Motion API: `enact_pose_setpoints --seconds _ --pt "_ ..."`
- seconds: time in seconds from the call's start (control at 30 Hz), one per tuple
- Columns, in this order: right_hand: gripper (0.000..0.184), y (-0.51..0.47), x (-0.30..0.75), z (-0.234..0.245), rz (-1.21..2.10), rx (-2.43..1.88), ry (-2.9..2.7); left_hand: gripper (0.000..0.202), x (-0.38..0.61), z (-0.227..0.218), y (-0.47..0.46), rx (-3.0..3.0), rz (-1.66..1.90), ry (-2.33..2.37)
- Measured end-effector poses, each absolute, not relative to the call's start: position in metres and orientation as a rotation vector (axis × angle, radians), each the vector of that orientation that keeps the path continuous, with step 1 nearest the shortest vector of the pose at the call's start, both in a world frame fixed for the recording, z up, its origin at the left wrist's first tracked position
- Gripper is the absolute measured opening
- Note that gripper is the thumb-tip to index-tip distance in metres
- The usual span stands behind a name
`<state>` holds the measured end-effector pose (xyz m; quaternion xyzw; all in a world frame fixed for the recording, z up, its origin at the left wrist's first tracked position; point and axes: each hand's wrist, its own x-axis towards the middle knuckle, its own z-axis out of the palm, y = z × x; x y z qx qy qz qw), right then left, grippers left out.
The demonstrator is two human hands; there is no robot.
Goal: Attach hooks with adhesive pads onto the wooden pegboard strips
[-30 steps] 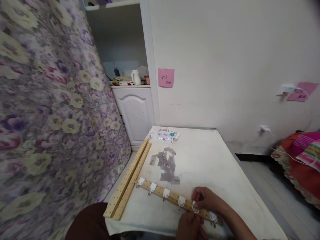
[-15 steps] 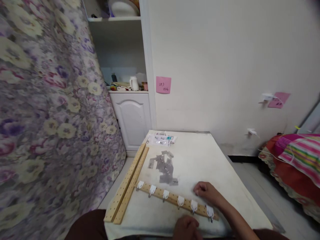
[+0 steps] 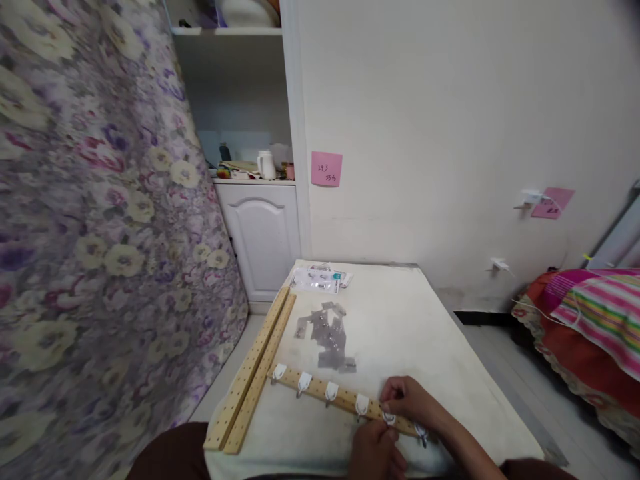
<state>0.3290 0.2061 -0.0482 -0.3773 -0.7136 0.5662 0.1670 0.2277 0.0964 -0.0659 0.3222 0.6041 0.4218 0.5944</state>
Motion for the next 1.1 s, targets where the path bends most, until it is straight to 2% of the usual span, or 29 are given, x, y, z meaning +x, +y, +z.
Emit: enact_pose_setpoints --seconds 0.2,0.63,0.8,1.1 --pt "0.012 0.2078 0.3277 -0.0509 1.61 -1.127 -2.033 0.028 0.2292 -0.0734 0.1023 0.764 0.993 1.376" --pt "0.01 0.2052 0.3315 -0.0495 1.59 -1.092 -1.99 0.021 0.2347 -0.075 0.1047 0.764 1.023 1.447" --pt "0.013 0.2036 0.3305 -0.05 1.547 -1.095 -1.989 0.022 0.2352 -0.0697 0.1046 0.78 1.017 1.46" --pt "0.013 0.2099 0.3335 -0.0581 1.67 -1.034 -1.962 0.026 0.2332 -0.0701 0.1071 0.755 0.944 1.533"
